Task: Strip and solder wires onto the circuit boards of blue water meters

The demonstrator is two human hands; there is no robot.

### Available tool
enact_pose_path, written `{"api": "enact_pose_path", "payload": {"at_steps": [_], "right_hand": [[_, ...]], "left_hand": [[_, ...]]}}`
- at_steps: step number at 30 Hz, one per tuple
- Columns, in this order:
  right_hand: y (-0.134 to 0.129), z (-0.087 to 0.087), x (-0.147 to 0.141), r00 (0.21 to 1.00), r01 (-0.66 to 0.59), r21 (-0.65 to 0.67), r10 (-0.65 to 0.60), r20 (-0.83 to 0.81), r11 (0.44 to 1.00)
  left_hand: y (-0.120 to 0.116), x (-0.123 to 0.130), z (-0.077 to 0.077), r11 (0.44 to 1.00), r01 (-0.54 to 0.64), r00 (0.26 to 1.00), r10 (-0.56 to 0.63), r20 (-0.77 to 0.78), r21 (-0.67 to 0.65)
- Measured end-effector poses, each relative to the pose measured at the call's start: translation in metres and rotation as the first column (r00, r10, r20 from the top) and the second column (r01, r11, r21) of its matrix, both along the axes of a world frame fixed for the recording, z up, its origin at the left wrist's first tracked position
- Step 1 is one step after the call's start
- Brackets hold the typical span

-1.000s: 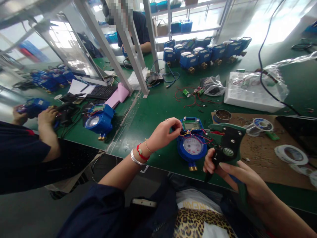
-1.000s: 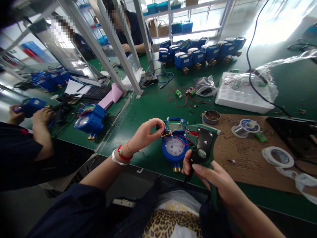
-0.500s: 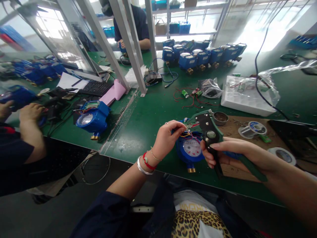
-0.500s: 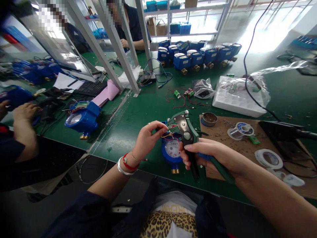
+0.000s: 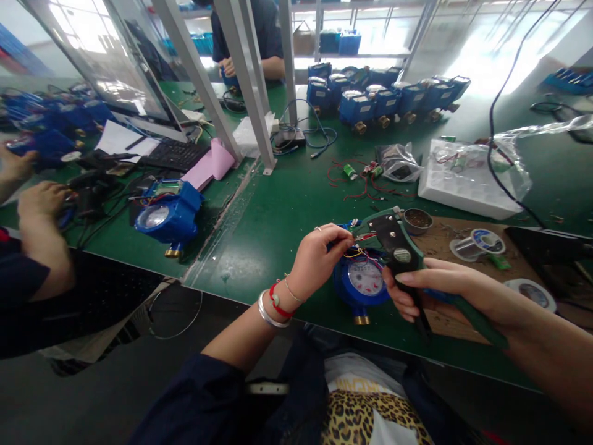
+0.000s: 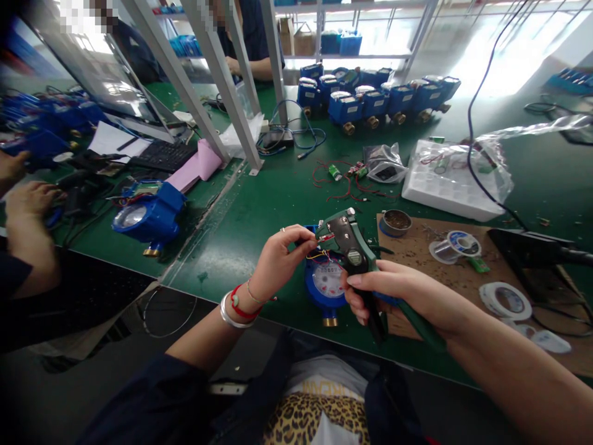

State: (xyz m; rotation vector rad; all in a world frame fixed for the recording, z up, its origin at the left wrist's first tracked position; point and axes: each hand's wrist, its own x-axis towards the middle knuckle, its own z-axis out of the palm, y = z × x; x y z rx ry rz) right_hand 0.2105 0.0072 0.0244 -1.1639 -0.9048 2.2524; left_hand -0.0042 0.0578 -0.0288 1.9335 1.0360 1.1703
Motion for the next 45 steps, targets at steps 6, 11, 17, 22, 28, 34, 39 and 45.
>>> {"api": "enact_pose_path", "payload": {"at_steps": [6,11,17,22,28,34,39,45], "right_hand": [[-0.003,0.004,0.000,1.000,0.002,0.012,-0.002,0.019,1.000],[-0.004,0.004,-0.002,1.000,0.001,0.004,-0.001,-0.005,1.000],[-0.004,0.005,-0.004,1.000,0.010,0.008,-0.010,0.003,1.000],[-0.006,-0.001,-0.005,0.999,0.034,-0.022,-0.034,-0.004,0.999],[-0.006,-0.011,-0.007,0.996,0.083,-0.041,-0.082,0.033,0.996],[-0.015,-0.003,0.000,0.988,0.151,0.109,-0.153,0.003,0.982],[-0.029,0.008,0.020,0.936,0.329,0.214,-0.348,0.055,0.920],[-0.038,-0.035,0.076,0.620,0.238,0.388,-0.447,0.645,0.890]], "left_hand": [[0.001,0.000,-0.002,1.000,0.024,1.000,-0.024,0.014,0.003],[0.001,0.000,-0.003,1.000,0.030,0.999,-0.030,0.034,0.006],[0.001,0.000,-0.003,1.000,0.027,0.999,-0.027,0.031,0.000],[0.001,0.000,-0.003,1.000,0.029,0.999,-0.029,0.034,0.005],[0.000,0.000,-0.002,1.000,0.012,1.000,-0.011,0.017,-0.008],[-0.002,-0.001,-0.002,1.000,0.004,0.999,-0.003,0.032,-0.028],[-0.004,-0.003,-0.001,0.998,-0.027,0.999,0.029,0.037,-0.061],[-0.005,-0.001,0.000,0.995,-0.038,0.997,0.043,0.062,-0.093]]}}
